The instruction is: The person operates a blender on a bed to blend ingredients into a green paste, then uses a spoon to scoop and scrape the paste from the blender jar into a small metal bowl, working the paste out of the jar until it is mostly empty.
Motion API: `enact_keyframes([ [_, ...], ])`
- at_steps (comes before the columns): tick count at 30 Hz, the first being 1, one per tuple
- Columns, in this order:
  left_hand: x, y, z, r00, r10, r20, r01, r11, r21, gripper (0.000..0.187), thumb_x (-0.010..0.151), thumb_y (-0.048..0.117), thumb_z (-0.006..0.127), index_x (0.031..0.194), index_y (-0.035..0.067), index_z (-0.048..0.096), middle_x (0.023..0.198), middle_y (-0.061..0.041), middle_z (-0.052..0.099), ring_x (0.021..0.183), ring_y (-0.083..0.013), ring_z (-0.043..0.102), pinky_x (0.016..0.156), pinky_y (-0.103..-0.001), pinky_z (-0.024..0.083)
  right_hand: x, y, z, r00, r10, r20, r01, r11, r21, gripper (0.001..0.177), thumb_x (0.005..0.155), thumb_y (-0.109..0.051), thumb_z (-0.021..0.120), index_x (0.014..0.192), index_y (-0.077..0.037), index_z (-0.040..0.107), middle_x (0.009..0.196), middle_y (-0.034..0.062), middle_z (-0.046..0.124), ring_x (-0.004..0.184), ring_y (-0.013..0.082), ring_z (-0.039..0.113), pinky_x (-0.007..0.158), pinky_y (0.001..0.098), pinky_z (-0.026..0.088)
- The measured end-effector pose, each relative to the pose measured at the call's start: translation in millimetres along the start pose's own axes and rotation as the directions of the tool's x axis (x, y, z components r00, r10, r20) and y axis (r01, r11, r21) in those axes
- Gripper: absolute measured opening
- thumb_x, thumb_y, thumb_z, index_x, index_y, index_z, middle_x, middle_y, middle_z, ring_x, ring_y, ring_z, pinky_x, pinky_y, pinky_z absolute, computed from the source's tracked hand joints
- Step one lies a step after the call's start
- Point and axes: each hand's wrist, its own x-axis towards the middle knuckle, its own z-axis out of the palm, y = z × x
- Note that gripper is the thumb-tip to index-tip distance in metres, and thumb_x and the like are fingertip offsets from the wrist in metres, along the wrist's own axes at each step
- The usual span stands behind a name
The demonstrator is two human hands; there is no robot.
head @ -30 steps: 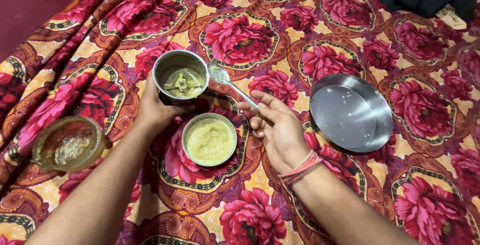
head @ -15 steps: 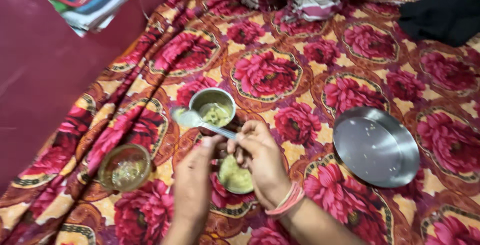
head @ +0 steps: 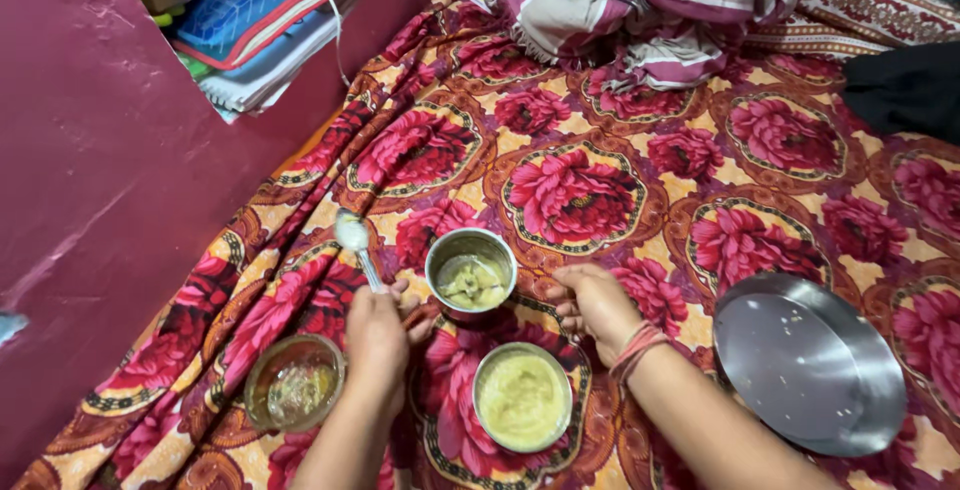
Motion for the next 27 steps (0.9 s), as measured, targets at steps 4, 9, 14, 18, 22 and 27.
enact_keyframes([
  [4, 27.7, -16.4, 4.1, 0.994, -0.050, 0.098, 0.037, 0.991, 0.129, 0.027, 0.107, 0.029, 0.040, 0.111, 0.011, 0.061, 0.092, -0.003, 0.062, 0.081, -0.0159, 0.059, 0.070, -0.033, 0.053, 29.0, 5.4, 18.2, 0.976, 0.210, 0.062, -0.199, 0.969, -0.148, 0.031, 0.099, -0.040, 0.054, 0.111, -0.013, 0.064, 0.089, 0.0052, 0.067, 0.066, 0.0169, 0.064, 0.058, 0.0306, 0.055],
  [9, 34.7, -20.8, 15.0, 0.971, -0.220, 0.098, 0.205, 0.968, 0.142, 0.026, 0.105, 0.030, 0.037, 0.112, 0.016, 0.058, 0.099, 0.001, 0.069, 0.088, -0.0133, 0.063, 0.072, -0.037, 0.053, 38.6, -4.9, 45.8, 0.914, 0.363, 0.182, -0.314, 0.915, -0.252, 0.064, 0.094, -0.070, 0.044, 0.112, -0.013, 0.067, 0.093, 0.0129, 0.068, 0.068, 0.0222, 0.070, 0.068, 0.0373, 0.059],
  [14, 24.6, -12.0, 15.5, 0.965, -0.199, 0.168, 0.194, 0.980, 0.047, 0.027, 0.105, 0.029, 0.038, 0.112, 0.017, 0.060, 0.104, -0.001, 0.069, 0.092, -0.0155, 0.062, 0.076, -0.038, 0.054, 30.2, -27.5, 54.8, 0.869, 0.418, 0.267, -0.391, 0.908, -0.149, 0.063, 0.093, -0.068, 0.049, 0.114, -0.011, 0.068, 0.102, 0.0184, 0.071, 0.084, 0.0309, 0.071, 0.082, 0.0470, 0.061],
  [18, 10.7, -6.3, 27.5, 0.969, -0.158, 0.189, 0.154, 0.987, 0.035, 0.027, 0.108, 0.033, 0.040, 0.111, 0.013, 0.058, 0.102, -0.003, 0.064, 0.094, -0.0161, 0.060, 0.081, -0.037, 0.052, 1.2, -46.2, 46.4, 0.873, 0.341, 0.349, -0.412, 0.899, 0.151, 0.050, 0.092, -0.055, 0.052, 0.117, -0.015, 0.069, 0.112, 0.0111, 0.075, 0.101, 0.0296, 0.072, 0.089, 0.0546, 0.058],
  [22, -10.3, 3.7, 53.1, 0.924, -0.102, 0.367, 0.128, 0.991, -0.047, 0.026, 0.104, 0.029, 0.042, 0.108, 0.014, 0.063, 0.103, 0.000, 0.066, 0.095, -0.0141, 0.062, 0.083, -0.036, 0.056, -19.8, -52.3, 30.7, 0.851, 0.127, 0.510, -0.419, 0.750, 0.511, 0.061, 0.095, -0.059, 0.057, 0.120, -0.005, 0.069, 0.119, 0.0157, 0.073, 0.105, 0.0296, 0.071, 0.096, 0.0516, 0.055],
  [27, -48.5, 25.0, 67.8, 0.906, 0.251, 0.341, -0.417, 0.660, 0.624, 0.023, 0.105, 0.026, 0.049, 0.102, 0.007, 0.061, 0.083, -0.015, 0.066, 0.077, -0.0283, 0.066, 0.071, -0.043, 0.053, -22.0, -39.2, 5.3, 0.903, 0.092, 0.420, -0.371, 0.662, 0.652, 0.051, 0.090, -0.050, 0.063, 0.115, -0.007, 0.072, 0.116, 0.0126, 0.075, 0.104, 0.0298, 0.072, 0.097, 0.0511, 0.055],
])
